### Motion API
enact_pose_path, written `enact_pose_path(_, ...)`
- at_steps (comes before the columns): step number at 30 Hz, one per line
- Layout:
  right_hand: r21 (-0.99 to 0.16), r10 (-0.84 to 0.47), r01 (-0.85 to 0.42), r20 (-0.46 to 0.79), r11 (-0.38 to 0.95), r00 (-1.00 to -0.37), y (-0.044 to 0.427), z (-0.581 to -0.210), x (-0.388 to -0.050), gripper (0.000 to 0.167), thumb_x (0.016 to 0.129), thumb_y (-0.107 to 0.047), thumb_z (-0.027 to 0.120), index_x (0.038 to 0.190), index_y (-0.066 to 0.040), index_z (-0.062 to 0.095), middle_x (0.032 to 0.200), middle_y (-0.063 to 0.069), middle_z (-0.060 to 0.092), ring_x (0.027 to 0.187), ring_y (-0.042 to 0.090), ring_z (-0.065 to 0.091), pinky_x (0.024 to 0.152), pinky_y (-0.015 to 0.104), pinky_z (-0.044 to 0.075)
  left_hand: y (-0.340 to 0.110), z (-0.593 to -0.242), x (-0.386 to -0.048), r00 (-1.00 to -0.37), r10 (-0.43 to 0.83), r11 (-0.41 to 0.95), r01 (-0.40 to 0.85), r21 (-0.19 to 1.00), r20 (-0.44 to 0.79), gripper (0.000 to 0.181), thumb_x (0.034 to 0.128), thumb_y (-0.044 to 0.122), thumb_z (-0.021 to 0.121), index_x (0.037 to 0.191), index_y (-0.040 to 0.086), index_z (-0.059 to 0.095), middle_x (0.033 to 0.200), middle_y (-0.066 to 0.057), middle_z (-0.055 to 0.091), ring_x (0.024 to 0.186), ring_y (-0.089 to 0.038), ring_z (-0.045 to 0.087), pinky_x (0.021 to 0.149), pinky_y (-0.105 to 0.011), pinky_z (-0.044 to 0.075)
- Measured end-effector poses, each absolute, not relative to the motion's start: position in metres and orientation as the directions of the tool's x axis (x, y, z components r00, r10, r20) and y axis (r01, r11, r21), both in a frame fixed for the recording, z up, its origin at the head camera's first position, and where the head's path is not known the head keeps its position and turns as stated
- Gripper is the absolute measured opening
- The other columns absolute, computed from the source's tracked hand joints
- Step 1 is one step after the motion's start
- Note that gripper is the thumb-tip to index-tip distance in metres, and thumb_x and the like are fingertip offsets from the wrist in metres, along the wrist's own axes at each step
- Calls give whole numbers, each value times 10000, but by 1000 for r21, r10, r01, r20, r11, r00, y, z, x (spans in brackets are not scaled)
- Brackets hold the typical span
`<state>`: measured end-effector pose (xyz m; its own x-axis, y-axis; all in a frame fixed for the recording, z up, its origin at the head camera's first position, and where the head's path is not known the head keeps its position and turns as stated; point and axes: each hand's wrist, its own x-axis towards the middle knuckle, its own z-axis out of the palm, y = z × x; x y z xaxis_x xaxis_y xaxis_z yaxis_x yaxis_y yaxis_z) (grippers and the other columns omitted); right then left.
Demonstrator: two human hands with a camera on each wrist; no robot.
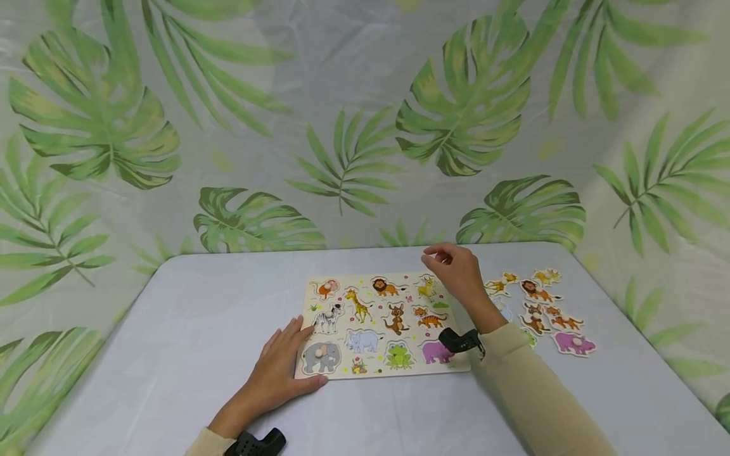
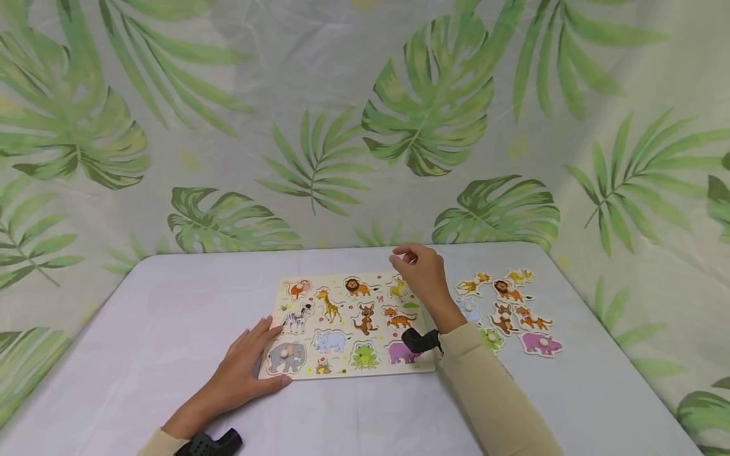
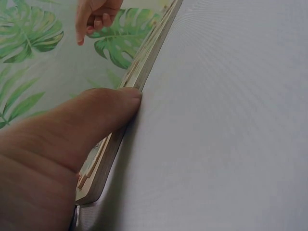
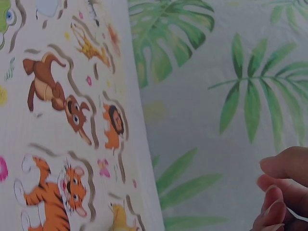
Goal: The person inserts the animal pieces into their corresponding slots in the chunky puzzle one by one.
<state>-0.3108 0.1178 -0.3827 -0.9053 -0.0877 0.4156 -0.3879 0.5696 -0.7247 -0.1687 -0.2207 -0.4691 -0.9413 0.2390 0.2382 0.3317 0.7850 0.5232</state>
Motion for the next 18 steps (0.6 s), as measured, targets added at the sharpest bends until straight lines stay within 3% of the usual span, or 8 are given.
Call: enact_pose_path(18,-737,17,-278,366,616,-931,154,-394,-321,264,898,-302,691,1060,-95,721,839,78,616,701,220,517,527,305,428,-221,-469,-170,-940,243,795,335,506,241,959,705,588,757,1445,77,424,1554,-175,272,1440,-330,221,1157,-506,129)
